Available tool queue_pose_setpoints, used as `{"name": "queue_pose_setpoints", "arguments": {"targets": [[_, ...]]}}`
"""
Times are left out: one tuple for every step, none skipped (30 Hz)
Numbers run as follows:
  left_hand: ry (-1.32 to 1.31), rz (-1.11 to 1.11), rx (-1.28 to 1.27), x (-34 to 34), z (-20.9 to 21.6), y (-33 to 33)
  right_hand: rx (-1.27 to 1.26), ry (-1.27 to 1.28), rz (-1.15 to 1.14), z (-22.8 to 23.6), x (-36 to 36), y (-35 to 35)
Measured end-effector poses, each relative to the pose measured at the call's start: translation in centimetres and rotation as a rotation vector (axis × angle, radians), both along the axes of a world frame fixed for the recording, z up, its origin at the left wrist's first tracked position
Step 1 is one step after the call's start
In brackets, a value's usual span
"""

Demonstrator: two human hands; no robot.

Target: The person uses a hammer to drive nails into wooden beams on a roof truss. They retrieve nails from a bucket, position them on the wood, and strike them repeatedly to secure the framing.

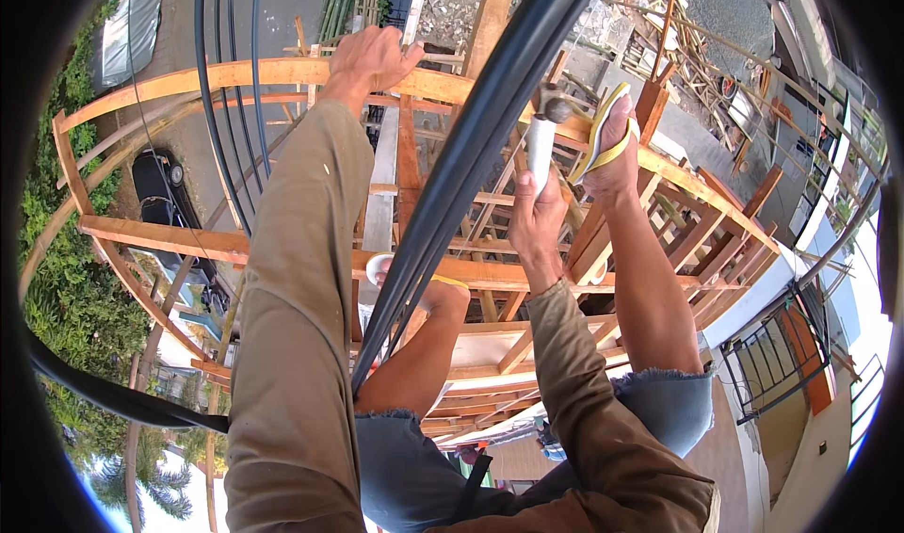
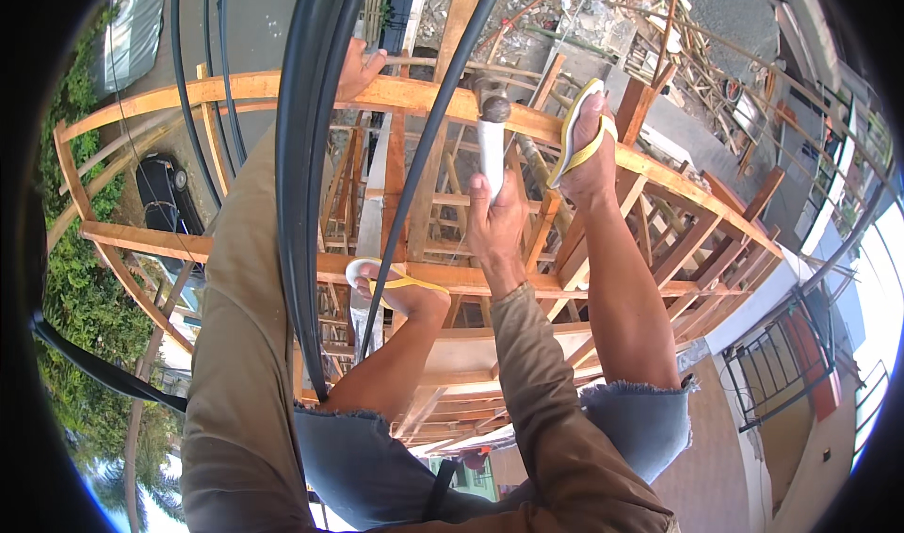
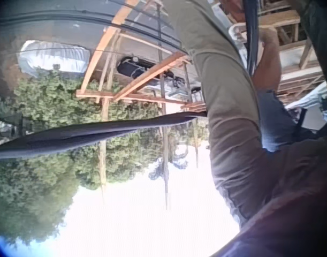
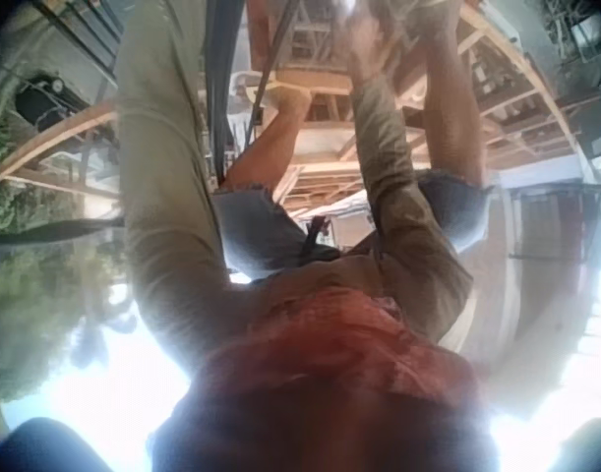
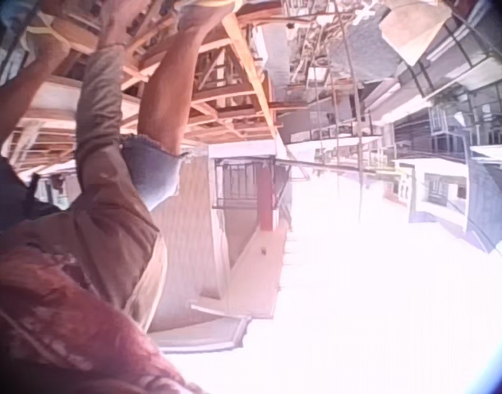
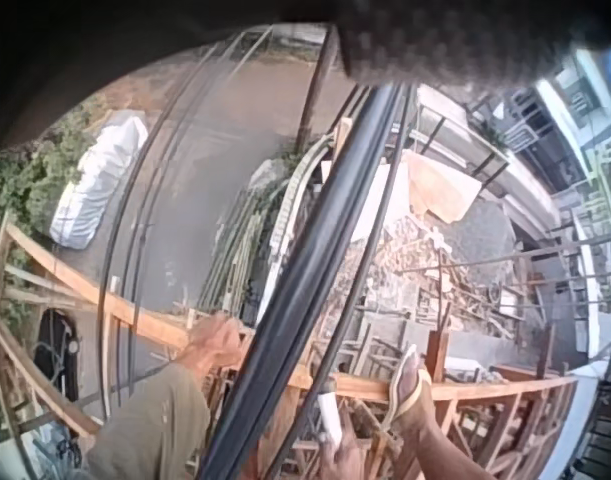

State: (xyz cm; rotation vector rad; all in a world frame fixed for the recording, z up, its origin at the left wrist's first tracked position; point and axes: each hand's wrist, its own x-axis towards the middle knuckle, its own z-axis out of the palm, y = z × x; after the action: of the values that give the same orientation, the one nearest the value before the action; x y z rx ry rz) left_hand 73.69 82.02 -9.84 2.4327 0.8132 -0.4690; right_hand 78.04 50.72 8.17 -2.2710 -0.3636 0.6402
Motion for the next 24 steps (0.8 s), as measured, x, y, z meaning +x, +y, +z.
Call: {"name": "queue_pose_setpoints", "arguments": {"targets": [[-0.025,-0.013,-0.004,-1.4,-1.1,-1.6,0.190,0.121,-0.151,1.3,0.2,0.1],[0.099,0.015,-0.069,-0.7,1.1,-0.6,0.531,0.171,-0.210,2.2,1.1,1.9],[0.178,0.037,-0.085,-0.7,2.5,-0.6,0.780,0.117,-0.216,0.6,0.7,2.3],[0.068,0.049,0.010,-1.5,0.8,-0.6,1.048,0.039,-0.192,-0.8,0.2,3.1],[-0.050,0.044,0.087,-2.2,-1.2,-1.2,0.561,0.097,-0.130,-2.5,-0.4,0.9],[-0.080,-0.031,0.062,-0.7,-1.6,-1.8,0.072,0.113,-0.002,-4.4,-1.2,-1.7],[-0.055,0.001,0.065,-2.3,-1.5,-1.8,-0.294,0.236,0.167,-5.1,0.4,-1.3],[-0.059,-0.004,0.079,-1.5,-1.2,-1.0,-0.307,0.242,0.065,-2.8,1.0,0.7],[0.003,-0.003,0.049,-0.2,-1.0,0.3,-0.083,0.055,-0.002,-2.4,1.0,0.5],[0.089,-0.019,-0.012,0.4,0.9,0.4,0.160,0.123,-0.121,-1.2,1.1,0.9],[0.183,-0.016,-0.091,-0.2,2.1,-0.3,0.384,0.196,-0.226,1.1,1.5,1.6],[0.129,0.057,-0.083,-0.8,2.1,-0.6,0.591,0.067,-0.275,1.5,1.4,2.5],[0.136,0.065,-0.070,-0.9,2.0,-0.2,0.494,0.084,-0.133,-1.4,1.1,0.7],[0.132,0.049,-0.061,-0.5,1.8,0.0,0.403,0.072,-0.008,-4.4,0.7,-1.3],[0.111,-0.008,-0.074,1.1,1.8,-0.8,-0.110,0.053,0.171,-5.2,-0.1,-3.0],[0.118,0.020,-0.087,0.8,1.6,-0.7,-0.232,0.108,0.267,-5.9,0.0,-3.3],[0.140,0.053,-0.052,-0.5,1.4,-0.1,-0.362,0.249,0.218,-3.6,0.6,-0.5],[0.109,-0.020,-0.030,1.9,1.1,0.0,-0.140,0.114,0.020,-2.1,0.2,0.2],[0.136,-0.060,-0.020,1.3,0.9,-0.6,0.070,0.027,-0.137,-1.0,-0.9,0.3],[0.083,0.078,-0.056,-0.3,1.1,-0.5,0.345,0.186,-0.266,0.5,-0.5,1.1],[0.132,0.091,-0.072,-2.5,1.1,-1.5,0.567,0.152,-0.226,1.5,-0.5,1.7],[0.144,0.083,-0.059,-2.3,1.1,-1.0,0.638,0.229,-0.321,-2.3,-1.0,-1.5],[0.140,0.050,-0.054,-1.3,1.0,-0.5,0.444,0.209,-0.222,-4.4,-0.9,-2.4],[0.033,0.050,0.004,-1.4,0.3,-1.0,0.270,0.178,-0.107,-6.8,-1.1,-3.7]]}}
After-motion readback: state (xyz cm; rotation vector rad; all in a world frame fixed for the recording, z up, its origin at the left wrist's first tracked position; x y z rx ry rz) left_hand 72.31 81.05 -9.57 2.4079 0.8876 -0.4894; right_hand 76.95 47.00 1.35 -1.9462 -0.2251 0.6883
